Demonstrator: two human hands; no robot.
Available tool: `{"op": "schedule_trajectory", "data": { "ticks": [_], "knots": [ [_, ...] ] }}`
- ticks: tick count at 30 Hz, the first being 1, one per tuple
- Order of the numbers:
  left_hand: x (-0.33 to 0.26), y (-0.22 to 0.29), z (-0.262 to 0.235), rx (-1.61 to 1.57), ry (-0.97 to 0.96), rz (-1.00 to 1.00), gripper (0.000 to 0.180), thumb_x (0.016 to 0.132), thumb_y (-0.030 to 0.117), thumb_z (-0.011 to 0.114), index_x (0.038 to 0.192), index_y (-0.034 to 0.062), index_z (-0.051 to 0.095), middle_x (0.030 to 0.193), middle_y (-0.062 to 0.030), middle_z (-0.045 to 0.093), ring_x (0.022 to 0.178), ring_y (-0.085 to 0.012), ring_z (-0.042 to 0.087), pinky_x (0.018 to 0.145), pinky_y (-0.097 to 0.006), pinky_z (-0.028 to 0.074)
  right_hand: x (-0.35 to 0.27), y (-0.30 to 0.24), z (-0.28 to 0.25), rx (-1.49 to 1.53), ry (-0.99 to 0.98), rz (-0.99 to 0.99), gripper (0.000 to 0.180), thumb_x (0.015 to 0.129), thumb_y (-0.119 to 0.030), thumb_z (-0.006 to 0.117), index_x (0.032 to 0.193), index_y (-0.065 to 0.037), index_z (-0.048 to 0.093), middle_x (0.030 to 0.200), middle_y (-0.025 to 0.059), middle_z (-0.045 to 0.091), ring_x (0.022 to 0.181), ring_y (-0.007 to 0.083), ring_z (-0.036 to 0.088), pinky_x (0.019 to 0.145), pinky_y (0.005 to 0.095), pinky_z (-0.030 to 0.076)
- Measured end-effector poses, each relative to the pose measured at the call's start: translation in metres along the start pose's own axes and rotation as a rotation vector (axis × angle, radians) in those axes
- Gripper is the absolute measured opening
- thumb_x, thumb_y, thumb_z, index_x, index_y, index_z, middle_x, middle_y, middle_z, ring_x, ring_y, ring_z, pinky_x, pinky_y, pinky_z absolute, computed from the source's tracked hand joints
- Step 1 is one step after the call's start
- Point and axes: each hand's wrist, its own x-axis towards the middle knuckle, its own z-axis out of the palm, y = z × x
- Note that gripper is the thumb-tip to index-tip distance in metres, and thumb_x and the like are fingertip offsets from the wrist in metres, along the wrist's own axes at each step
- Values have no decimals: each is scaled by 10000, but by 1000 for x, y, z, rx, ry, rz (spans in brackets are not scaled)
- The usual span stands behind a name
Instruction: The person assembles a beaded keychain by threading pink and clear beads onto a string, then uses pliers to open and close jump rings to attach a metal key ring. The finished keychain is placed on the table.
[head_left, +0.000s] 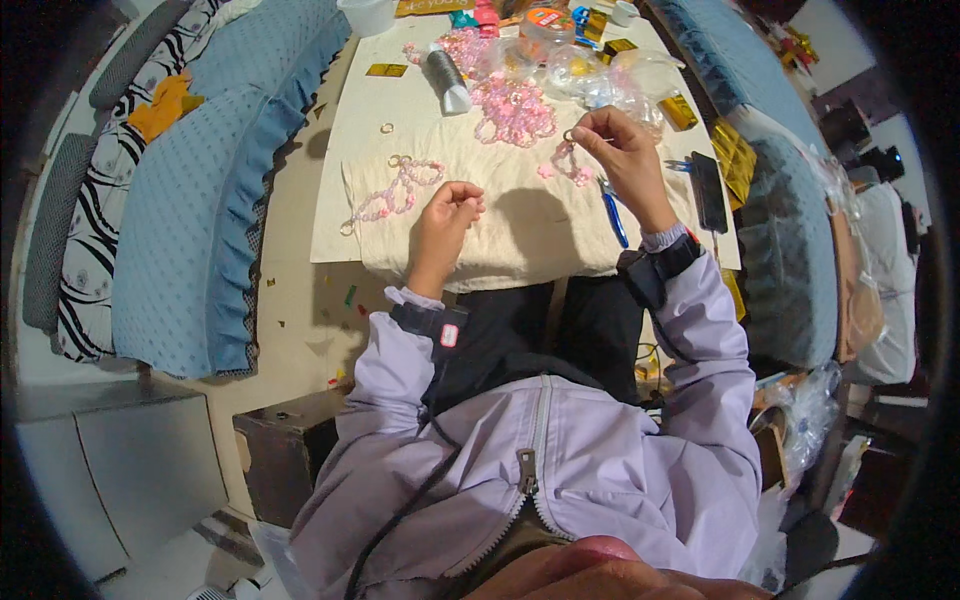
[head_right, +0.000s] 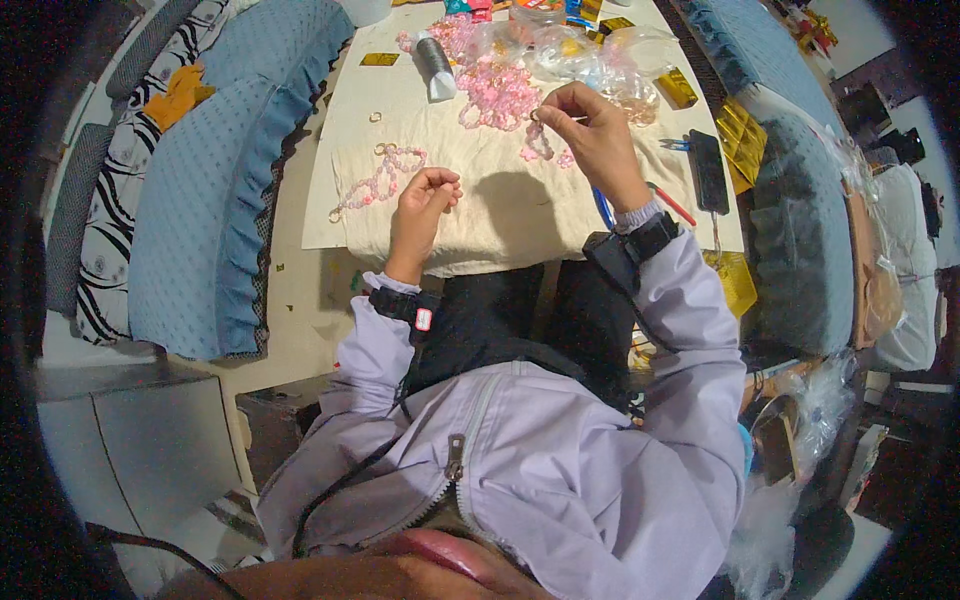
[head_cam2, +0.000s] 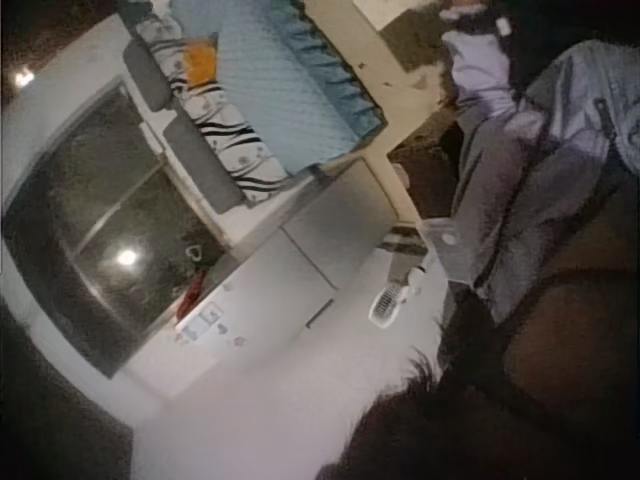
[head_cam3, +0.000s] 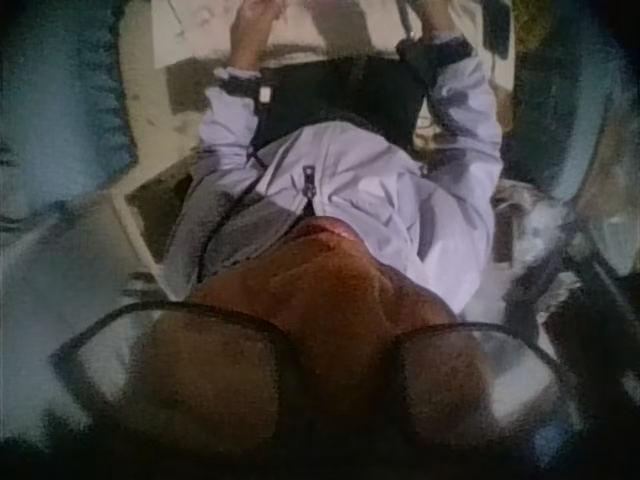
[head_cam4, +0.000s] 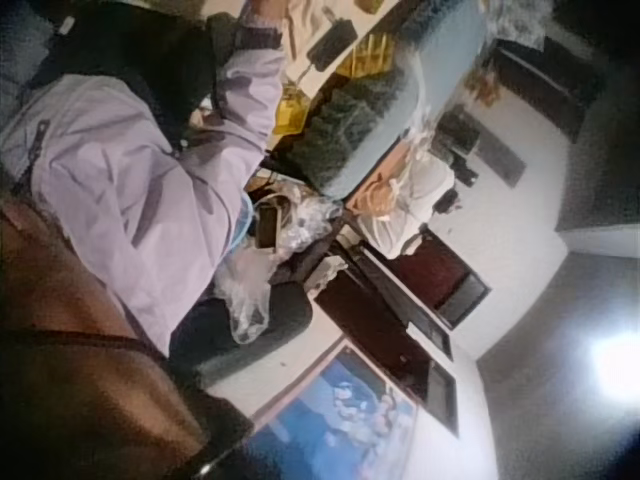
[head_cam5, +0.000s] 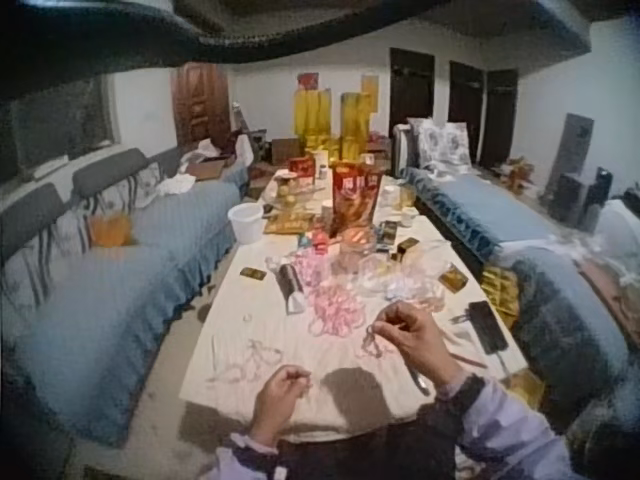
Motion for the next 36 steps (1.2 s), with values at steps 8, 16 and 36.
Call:
{"op": "schedule_trajectory", "data": {
  "ticks": [8, 16, 36],
  "knots": [
    [-1, 8, 6, -14, -4, 17, 149, 1017, 129, 593, 1121, 30, 635, 1019, -24, 654, 910, -92, 616, 792, -244, 493, 8, 7, 9, -65, 45, -77, 153, 975, -147, 710, 1000, -7, 655, 881, 20, 688, 812, 79, 618, 755, 250, 504],
    [2, 6, 2, -9, -33, 5, 148, 1019, 110, 581, 1127, 22, 631, 1011, -31, 656, 912, -98, 620, 789, -250, 500, 12, 16, 12, -149, 53, -109, 127, 966, -139, 714, 1007, -30, 663, 911, 15, 693, 822, 93, 611, 733, 261, 496],
    [23, 33, 32, 116, -102, 132, 385, 952, 113, 700, 1315, 43, 595, 1274, -25, 600, 944, -61, 548, 805, -226, 480, 8, 10, 21, 56, -20, -48, 143, 962, -142, 725, 1015, -18, 678, 919, 6, 682, 850, 81, 610, 775, 250, 509]
  ]
}}
